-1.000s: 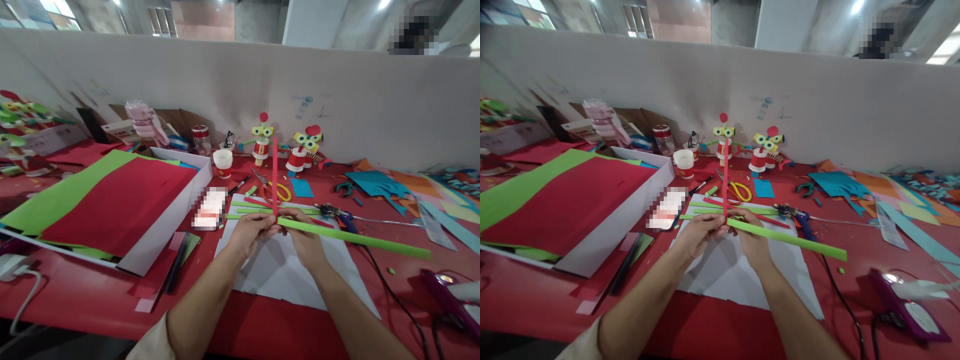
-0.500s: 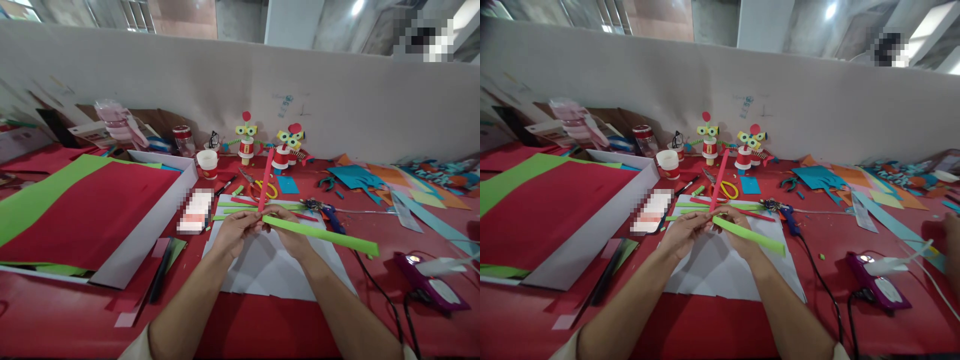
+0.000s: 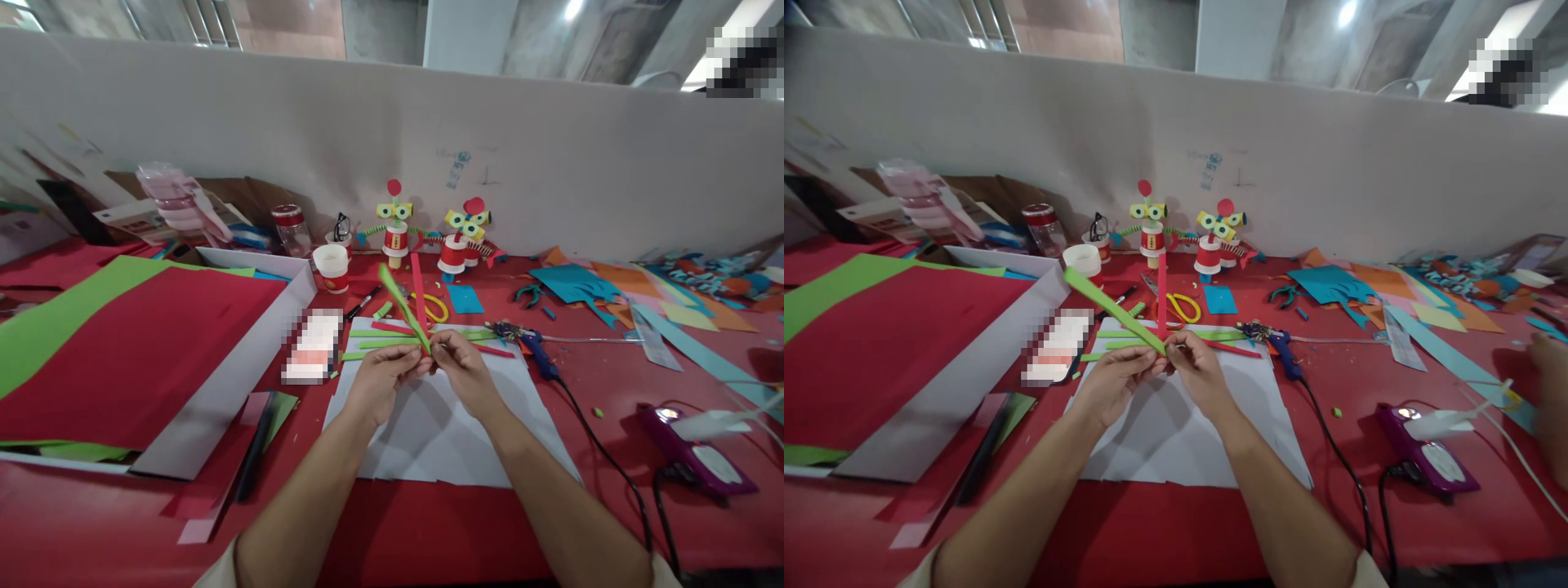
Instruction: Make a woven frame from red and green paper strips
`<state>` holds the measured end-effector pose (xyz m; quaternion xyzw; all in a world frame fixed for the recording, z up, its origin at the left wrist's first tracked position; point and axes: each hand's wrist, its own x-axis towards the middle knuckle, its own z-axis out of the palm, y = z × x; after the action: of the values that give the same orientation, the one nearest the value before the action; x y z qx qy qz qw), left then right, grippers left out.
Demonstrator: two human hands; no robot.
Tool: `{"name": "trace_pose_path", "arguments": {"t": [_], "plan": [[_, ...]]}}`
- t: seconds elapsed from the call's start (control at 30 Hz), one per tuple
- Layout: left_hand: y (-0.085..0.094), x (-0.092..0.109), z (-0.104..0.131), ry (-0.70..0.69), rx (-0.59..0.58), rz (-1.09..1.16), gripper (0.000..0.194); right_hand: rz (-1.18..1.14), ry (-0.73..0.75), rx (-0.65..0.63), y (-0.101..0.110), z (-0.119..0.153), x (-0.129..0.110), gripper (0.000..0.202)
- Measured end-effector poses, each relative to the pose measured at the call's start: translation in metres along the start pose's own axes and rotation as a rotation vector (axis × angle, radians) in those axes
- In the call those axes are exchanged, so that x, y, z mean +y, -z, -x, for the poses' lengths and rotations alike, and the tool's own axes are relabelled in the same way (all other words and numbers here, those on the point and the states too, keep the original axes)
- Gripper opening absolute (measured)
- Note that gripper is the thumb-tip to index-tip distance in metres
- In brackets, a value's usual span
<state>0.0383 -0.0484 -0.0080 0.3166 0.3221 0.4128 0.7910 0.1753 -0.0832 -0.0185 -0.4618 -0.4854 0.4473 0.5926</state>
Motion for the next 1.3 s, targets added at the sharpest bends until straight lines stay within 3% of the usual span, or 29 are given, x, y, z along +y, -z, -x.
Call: {"name": "trace_pose_path", "arguments": {"t": [0.5, 0.73, 0.9, 1.03, 1.13, 1.3], "plan": [[0.001, 0.000, -0.001, -0.044, -0.011, -0.053, 0.015, 0.041, 0.028, 0.117, -0.002, 0.001, -0.004, 0.017], [-0.001, -0.003, 0.001, -0.094, -0.087, -0.114, 0.018, 0.042, 0.061, 0.187, -0.005, 0.004, -0.004, 0.020], [0.000, -0.004, -0.003, -0.088, 0.000, -0.095, 0.015, -0.091, -0.067, 0.226, -0.008, 0.006, -0.008, 0.023], [0.002, -0.005, -0.005, -0.089, 0.043, -0.060, 0.015, 0.005, -0.146, 0.165, -0.006, 0.006, -0.012, 0.029], [0.002, -0.007, -0.006, -0.127, 0.003, -0.024, 0.011, 0.165, -0.089, 0.079, -0.006, 0.007, -0.010, 0.027], [0.002, -0.009, -0.005, -0.105, 0.006, -0.009, 0.011, 0.180, -0.060, 0.107, -0.007, 0.009, -0.009, 0.025]]}}
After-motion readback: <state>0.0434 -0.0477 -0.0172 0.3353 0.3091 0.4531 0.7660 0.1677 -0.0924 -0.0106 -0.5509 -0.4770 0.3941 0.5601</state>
